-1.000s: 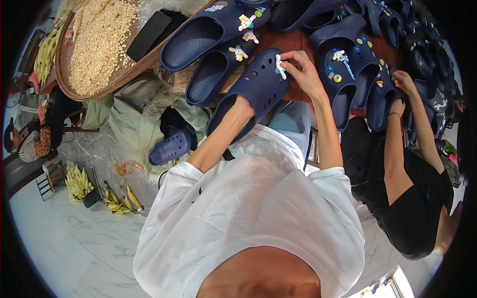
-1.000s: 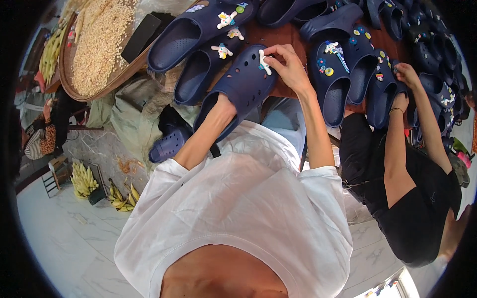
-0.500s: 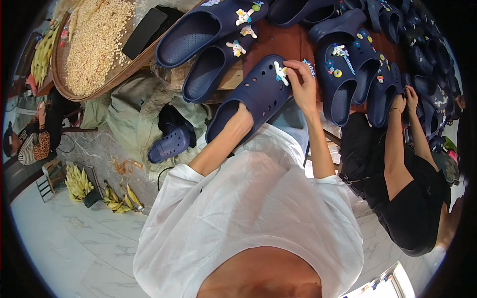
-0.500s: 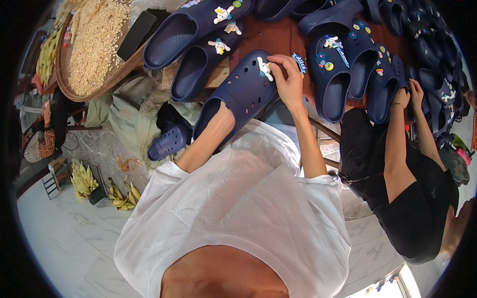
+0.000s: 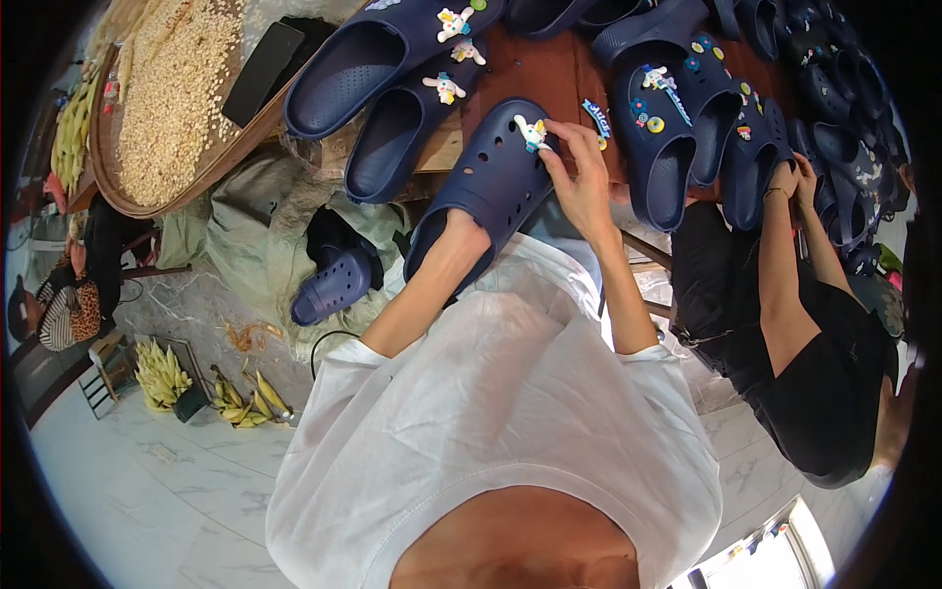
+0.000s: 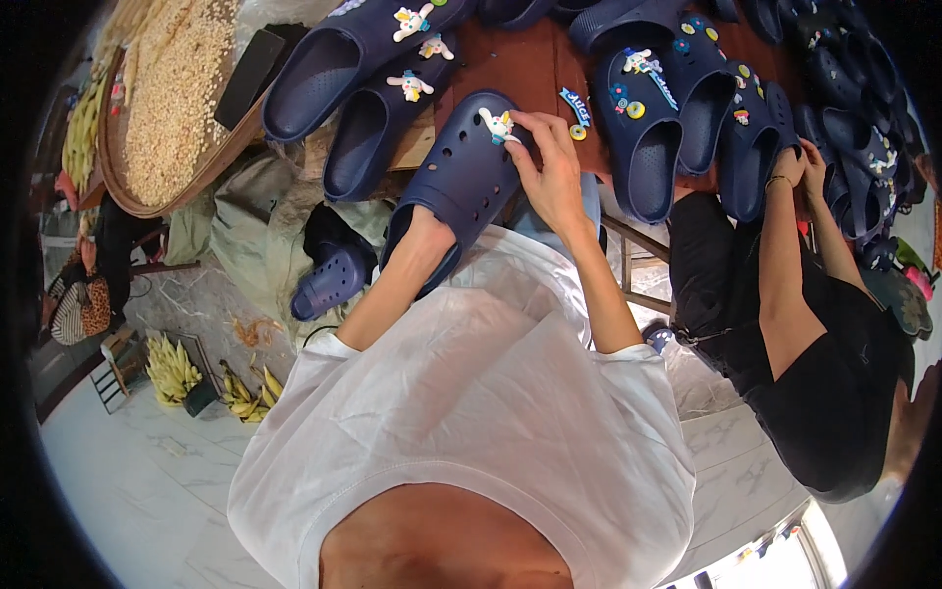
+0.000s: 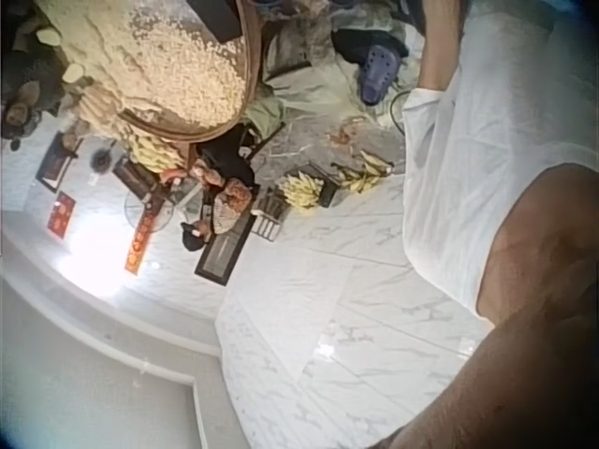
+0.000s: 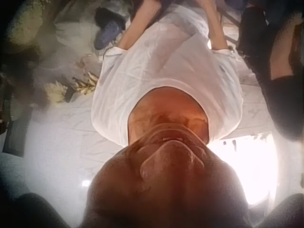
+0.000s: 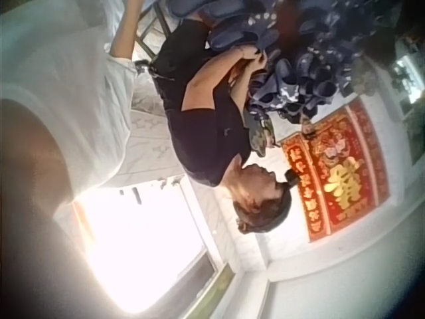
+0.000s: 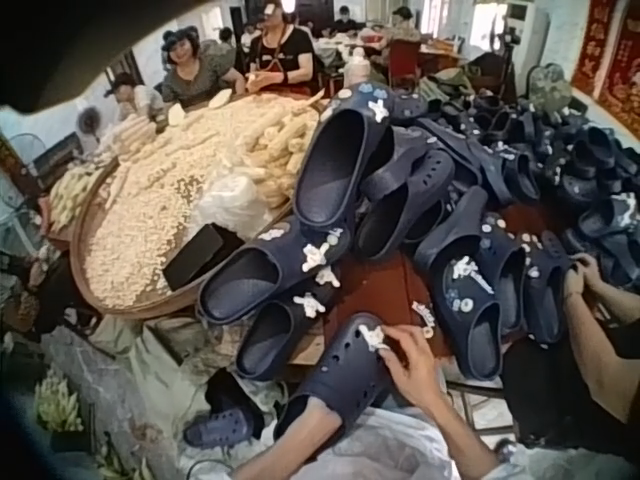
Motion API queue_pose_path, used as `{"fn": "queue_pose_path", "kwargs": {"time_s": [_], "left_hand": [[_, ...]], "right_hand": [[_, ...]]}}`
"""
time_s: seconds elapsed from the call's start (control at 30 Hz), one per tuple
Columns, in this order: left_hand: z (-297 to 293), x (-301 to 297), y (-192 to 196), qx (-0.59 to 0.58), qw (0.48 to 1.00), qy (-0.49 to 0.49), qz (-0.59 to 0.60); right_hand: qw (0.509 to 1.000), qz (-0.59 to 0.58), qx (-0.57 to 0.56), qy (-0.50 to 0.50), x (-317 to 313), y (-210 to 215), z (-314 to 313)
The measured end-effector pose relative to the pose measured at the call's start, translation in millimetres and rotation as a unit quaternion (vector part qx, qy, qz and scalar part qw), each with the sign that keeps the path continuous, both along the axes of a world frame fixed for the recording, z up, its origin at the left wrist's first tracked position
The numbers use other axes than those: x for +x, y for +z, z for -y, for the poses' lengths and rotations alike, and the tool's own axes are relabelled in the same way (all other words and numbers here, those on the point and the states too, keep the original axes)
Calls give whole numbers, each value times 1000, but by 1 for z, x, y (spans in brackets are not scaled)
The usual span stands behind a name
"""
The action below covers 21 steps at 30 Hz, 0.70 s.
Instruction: Decorating rubber clogs with various cartoon charms.
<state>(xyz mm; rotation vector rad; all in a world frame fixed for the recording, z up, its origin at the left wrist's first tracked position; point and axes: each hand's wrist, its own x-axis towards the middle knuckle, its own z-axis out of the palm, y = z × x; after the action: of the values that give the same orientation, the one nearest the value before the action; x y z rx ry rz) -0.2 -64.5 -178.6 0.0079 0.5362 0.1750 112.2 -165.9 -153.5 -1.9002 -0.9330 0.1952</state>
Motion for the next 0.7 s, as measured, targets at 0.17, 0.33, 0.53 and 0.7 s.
{"fn": "queue_pose_path", "kwargs": {"time_s": [0.17, 0.33, 0.53, 0.7], "left_hand": [[3, -8, 3, 1, 1000, 0, -16], [1, -7, 5, 5, 999, 2, -32], [-1, -12, 7, 5, 999, 11, -50], [-5, -12, 7, 4, 998, 13, -65]], "right_hand": [[990, 110, -55, -70, 26, -6, 11], [947, 249, -181, -89, 62, -35, 4], [946, 233, -220, -40, 72, -34, -9], [976, 190, -94, -40, 65, -7, -9]]}}
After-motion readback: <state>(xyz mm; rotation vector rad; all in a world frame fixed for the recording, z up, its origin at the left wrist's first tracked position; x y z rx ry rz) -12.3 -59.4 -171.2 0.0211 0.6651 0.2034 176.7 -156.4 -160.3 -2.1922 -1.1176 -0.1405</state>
